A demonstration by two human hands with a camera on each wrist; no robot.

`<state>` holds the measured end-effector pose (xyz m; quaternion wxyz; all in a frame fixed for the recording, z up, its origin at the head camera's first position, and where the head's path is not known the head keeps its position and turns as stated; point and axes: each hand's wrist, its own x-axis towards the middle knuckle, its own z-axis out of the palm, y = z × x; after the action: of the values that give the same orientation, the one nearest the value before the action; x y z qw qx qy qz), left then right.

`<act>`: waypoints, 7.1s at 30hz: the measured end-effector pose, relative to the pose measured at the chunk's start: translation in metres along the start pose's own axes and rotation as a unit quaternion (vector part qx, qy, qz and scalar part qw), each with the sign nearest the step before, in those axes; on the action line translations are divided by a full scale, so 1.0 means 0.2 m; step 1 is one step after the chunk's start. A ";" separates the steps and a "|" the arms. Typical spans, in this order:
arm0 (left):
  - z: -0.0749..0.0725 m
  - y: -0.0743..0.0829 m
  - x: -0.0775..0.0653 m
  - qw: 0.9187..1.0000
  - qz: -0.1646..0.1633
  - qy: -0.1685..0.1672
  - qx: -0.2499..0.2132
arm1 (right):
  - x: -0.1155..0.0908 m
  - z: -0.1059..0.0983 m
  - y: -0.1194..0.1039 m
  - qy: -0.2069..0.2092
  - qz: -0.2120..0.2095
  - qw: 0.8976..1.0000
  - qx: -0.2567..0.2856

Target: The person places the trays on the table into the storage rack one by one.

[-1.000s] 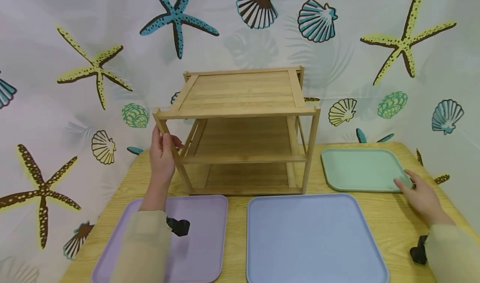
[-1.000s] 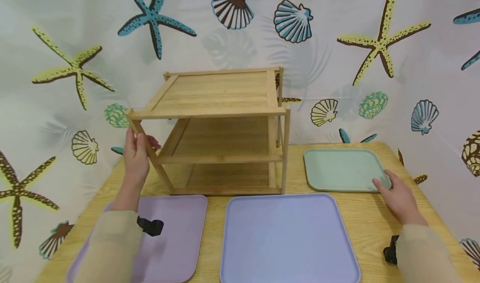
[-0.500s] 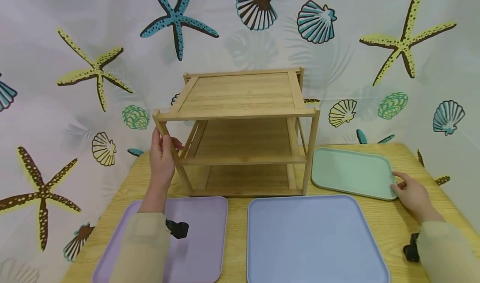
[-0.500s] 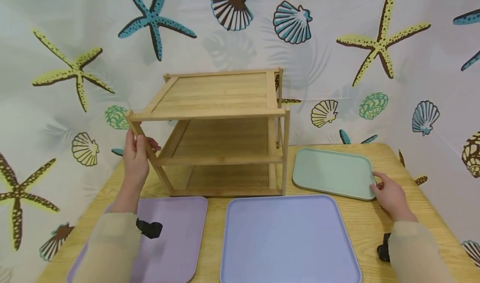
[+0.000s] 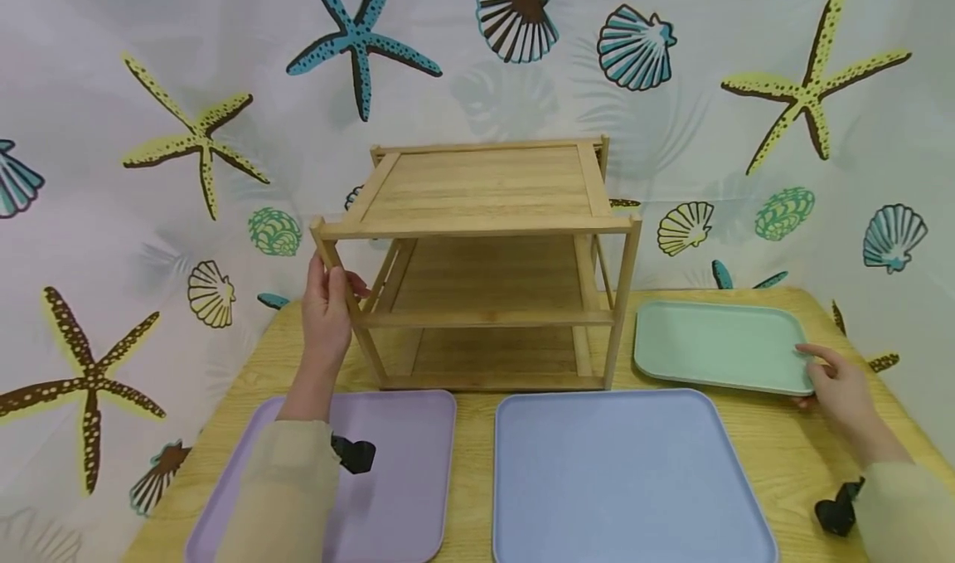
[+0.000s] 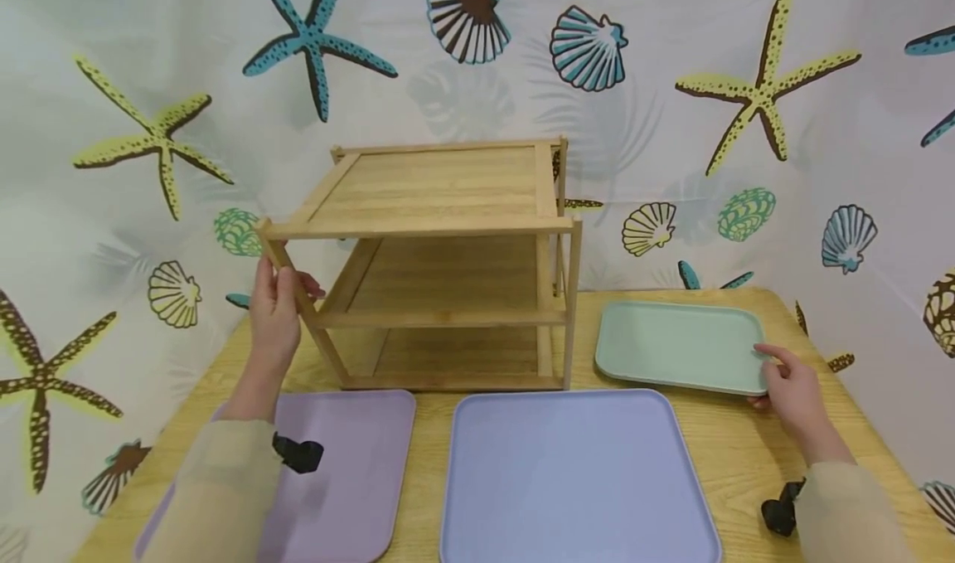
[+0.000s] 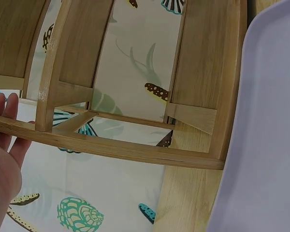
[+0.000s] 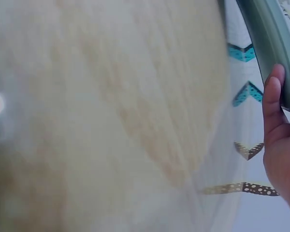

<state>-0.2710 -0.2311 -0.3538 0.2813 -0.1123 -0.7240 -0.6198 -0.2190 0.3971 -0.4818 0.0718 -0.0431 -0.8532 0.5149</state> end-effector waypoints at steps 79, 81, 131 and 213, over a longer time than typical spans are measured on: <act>-0.04 -0.08 0.01 0.976 0.057 0.013 0.210 | 0.27 0.26 -1.42 -0.039 -0.093 0.938 0.333; -0.04 -0.08 0.01 0.976 0.055 0.012 0.209 | 0.29 0.28 -1.43 -0.036 -0.089 0.942 0.323; -0.04 -0.09 0.01 0.978 0.059 0.019 0.201 | 0.32 0.44 -1.68 -0.079 -0.146 0.963 -0.213; -0.02 -0.09 0.01 0.976 0.058 0.024 0.208 | -0.51 0.29 -0.19 -0.219 -0.036 0.968 -0.116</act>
<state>-0.2811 -0.2398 -0.3671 0.3511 -0.0781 -0.8225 -0.4406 -0.1279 0.3130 -0.4835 -0.1040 0.0937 -0.9028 0.4066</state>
